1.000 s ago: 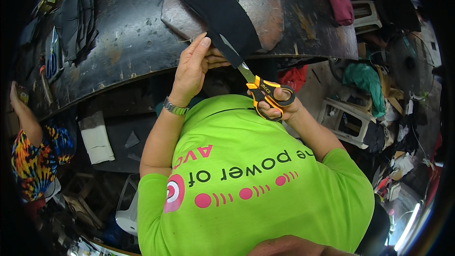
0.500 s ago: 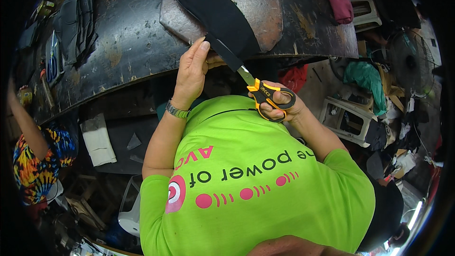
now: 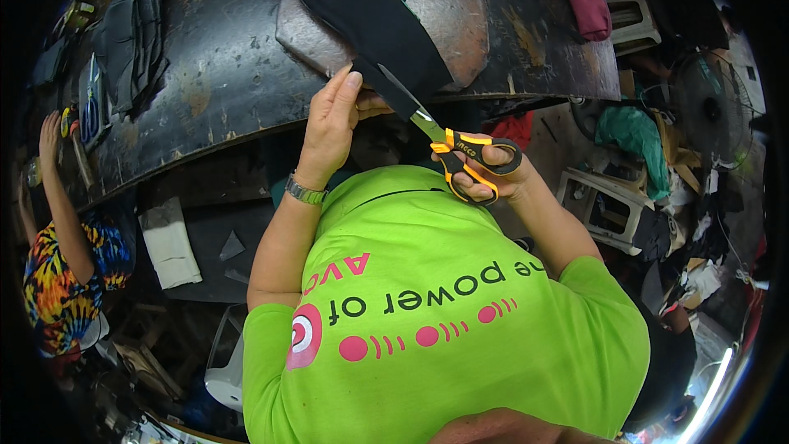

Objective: The person repeatedly cuts a long strip of black fabric into smaller pieces using scissors. They hold the fabric with one hand and cut with the other, then place the cut pieces on the table. The process is repeated multiple times throughout the clip.

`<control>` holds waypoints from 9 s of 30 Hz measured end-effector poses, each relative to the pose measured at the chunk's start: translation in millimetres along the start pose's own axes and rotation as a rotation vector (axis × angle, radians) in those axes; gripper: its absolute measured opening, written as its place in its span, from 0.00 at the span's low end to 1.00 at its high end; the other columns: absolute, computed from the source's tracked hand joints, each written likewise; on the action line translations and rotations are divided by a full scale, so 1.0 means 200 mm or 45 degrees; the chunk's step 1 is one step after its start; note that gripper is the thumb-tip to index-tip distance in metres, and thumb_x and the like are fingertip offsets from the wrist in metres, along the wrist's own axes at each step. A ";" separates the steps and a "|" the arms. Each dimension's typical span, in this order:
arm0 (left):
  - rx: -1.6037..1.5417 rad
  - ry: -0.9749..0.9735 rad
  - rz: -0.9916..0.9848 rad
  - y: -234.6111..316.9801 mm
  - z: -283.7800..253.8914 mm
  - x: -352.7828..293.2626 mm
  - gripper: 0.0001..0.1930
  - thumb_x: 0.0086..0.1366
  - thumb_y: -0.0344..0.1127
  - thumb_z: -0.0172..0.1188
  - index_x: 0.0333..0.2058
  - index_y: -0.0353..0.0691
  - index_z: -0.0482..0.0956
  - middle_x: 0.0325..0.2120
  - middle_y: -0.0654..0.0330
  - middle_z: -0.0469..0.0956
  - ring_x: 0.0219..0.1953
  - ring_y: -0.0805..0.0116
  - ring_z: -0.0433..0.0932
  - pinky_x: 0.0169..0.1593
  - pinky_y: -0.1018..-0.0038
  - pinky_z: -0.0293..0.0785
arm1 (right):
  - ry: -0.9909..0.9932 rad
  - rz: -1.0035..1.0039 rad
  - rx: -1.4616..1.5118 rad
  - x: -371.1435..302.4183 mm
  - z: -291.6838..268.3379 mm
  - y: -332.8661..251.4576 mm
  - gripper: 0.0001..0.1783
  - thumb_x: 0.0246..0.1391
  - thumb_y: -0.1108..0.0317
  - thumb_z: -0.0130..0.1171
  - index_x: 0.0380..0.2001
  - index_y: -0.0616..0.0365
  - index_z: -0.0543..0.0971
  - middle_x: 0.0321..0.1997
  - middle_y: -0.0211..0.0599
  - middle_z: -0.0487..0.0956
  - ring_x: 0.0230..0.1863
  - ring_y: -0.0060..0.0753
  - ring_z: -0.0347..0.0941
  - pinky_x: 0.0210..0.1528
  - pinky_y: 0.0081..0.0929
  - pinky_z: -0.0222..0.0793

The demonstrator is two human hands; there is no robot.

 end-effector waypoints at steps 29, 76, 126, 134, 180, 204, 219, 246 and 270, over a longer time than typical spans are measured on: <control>0.127 0.146 0.014 0.00 0.00 0.00 0.15 0.73 0.33 0.44 0.49 0.28 0.71 0.40 0.52 0.79 0.41 0.66 0.81 0.46 0.68 0.80 | 0.116 0.039 -0.131 -0.01 0.01 -0.11 0.41 0.47 0.50 0.69 0.55 0.67 0.64 0.25 0.37 0.73 0.17 0.17 0.66 0.16 0.11 0.60; 0.228 0.044 -0.102 0.01 -0.08 -0.03 0.15 0.72 0.31 0.46 0.52 0.30 0.72 0.43 0.57 0.79 0.42 0.70 0.80 0.49 0.73 0.76 | 0.011 0.042 -0.104 -0.02 -0.01 -0.06 0.44 0.44 0.49 0.69 0.55 0.69 0.65 0.25 0.39 0.73 0.19 0.20 0.68 0.16 0.13 0.62; 0.098 0.058 -0.102 0.01 -0.06 -0.02 0.13 0.70 0.30 0.46 0.48 0.30 0.74 0.40 0.58 0.80 0.39 0.72 0.81 0.47 0.74 0.78 | -0.045 0.001 -0.050 0.01 0.00 -0.02 0.45 0.46 0.46 0.68 0.56 0.70 0.63 0.26 0.38 0.73 0.18 0.19 0.67 0.16 0.12 0.61; 0.137 0.062 -0.089 0.02 -0.05 -0.02 0.13 0.71 0.30 0.47 0.48 0.30 0.74 0.40 0.59 0.80 0.39 0.72 0.81 0.47 0.75 0.77 | 0.018 -0.020 0.047 0.06 -0.02 0.02 0.45 0.46 0.45 0.68 0.57 0.68 0.65 0.27 0.39 0.74 0.20 0.21 0.68 0.18 0.13 0.61; 0.280 0.167 -0.077 0.03 -0.07 -0.05 0.21 0.67 0.24 0.52 0.58 0.28 0.63 0.34 0.66 0.79 0.37 0.82 0.75 0.44 0.85 0.71 | 1.507 -0.720 -1.683 -0.43 -0.23 -0.93 0.26 0.41 0.70 0.72 0.46 0.61 0.75 0.21 0.21 0.72 0.21 0.11 0.65 0.23 0.13 0.57; 0.433 0.104 -0.189 -0.05 0.01 -0.13 0.17 0.67 0.26 0.53 0.53 0.33 0.64 0.29 0.59 0.78 0.29 0.72 0.80 0.33 0.80 0.78 | 0.483 -0.849 -2.729 0.30 0.32 -0.52 0.24 0.48 0.66 0.64 0.52 0.49 0.76 0.59 0.38 0.71 0.60 0.45 0.64 0.61 0.39 0.59; 1.726 0.234 0.080 0.23 0.07 -0.13 0.13 0.55 0.42 0.68 0.26 0.37 0.81 0.17 0.58 0.79 0.20 0.67 0.80 0.28 0.77 0.73 | 0.514 -0.985 -2.801 0.29 0.34 -0.49 0.23 0.46 0.67 0.65 0.48 0.51 0.77 0.56 0.38 0.72 0.57 0.45 0.66 0.59 0.40 0.61; 1.895 0.360 0.531 0.34 0.09 -0.06 0.19 0.48 0.43 0.72 0.39 0.44 0.82 0.36 0.60 0.73 0.38 0.61 0.76 0.40 0.68 0.74 | 0.665 -0.950 -2.335 0.10 0.26 -0.61 0.21 0.51 0.71 0.62 0.50 0.56 0.76 0.56 0.43 0.72 0.58 0.44 0.68 0.60 0.33 0.63; 1.882 0.128 0.373 0.38 0.08 -0.02 0.10 0.55 0.34 0.65 0.38 0.44 0.83 0.35 0.63 0.76 0.30 0.62 0.79 0.36 0.69 0.75 | 0.887 -0.567 -0.746 -0.44 -0.11 -0.78 0.33 0.44 0.76 0.62 0.57 0.57 0.68 0.34 0.39 0.79 0.32 0.31 0.77 0.35 0.22 0.73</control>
Point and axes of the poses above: each hand's wrist, its own x-axis towards the middle knuckle, its own z-axis out of the palm, y = z × x, the point moved 8 cm from there along x, towards the middle knuckle
